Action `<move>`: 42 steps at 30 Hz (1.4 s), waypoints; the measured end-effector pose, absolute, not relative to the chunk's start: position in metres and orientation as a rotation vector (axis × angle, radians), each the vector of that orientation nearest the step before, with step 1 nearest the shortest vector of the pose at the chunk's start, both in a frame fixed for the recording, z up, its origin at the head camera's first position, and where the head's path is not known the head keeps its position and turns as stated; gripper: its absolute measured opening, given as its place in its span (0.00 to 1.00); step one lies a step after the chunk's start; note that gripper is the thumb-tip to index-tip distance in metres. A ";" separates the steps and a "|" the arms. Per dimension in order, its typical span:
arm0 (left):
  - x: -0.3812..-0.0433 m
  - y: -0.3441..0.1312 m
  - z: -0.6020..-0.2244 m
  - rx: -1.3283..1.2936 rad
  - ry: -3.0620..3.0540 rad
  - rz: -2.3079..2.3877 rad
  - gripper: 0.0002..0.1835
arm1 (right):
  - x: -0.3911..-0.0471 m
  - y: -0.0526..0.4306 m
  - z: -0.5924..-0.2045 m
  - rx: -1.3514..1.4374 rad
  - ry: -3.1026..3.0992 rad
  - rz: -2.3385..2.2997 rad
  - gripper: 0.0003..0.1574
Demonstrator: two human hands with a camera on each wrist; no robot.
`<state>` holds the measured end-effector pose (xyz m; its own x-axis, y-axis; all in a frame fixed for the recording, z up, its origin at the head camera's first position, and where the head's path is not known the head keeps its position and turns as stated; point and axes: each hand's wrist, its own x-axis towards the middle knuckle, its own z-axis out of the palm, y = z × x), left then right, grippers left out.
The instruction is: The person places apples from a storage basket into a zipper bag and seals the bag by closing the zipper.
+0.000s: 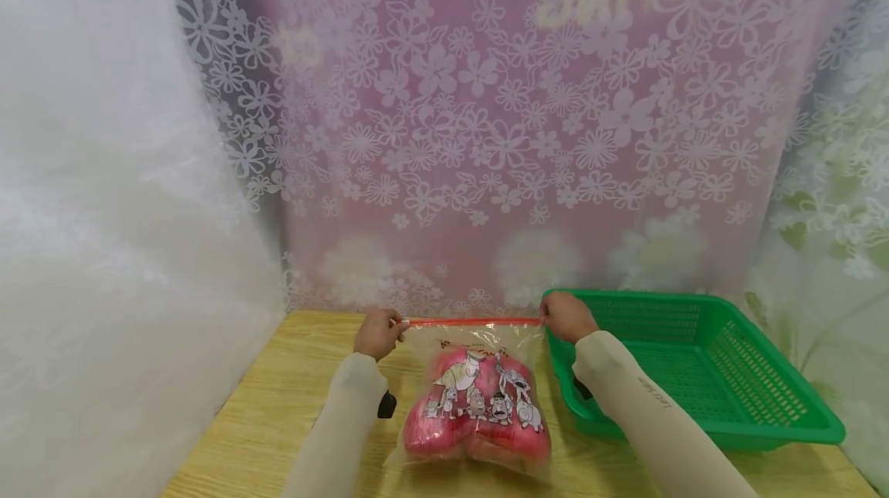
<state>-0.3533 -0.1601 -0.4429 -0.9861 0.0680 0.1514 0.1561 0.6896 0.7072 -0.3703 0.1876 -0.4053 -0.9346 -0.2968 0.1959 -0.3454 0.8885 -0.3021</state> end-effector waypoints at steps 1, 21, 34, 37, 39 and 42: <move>-0.354 -0.159 -0.445 -0.177 -2.795 -1.163 0.10 | -0.372 0.187 -0.407 0.498 -2.910 0.497 0.08; -0.358 -0.160 -0.460 -0.144 -2.775 -1.079 0.17 | -0.369 0.196 -0.416 0.508 -2.921 0.754 0.12; -0.358 -0.155 -0.454 -0.186 -2.751 -1.091 0.22 | -0.361 0.200 -0.414 0.486 -2.925 0.854 0.06; -0.359 -0.155 -0.452 -0.185 -2.752 -1.069 0.23 | -0.359 0.200 -0.412 0.482 -2.919 0.882 0.06; -0.359 -0.155 -0.451 -0.191 -2.751 -1.051 0.23 | -0.359 0.200 -0.411 0.481 -2.919 0.882 0.06; -0.357 -0.154 -0.449 -0.214 -2.741 -1.038 0.23 | -0.358 0.201 -0.410 0.471 -2.923 0.876 0.07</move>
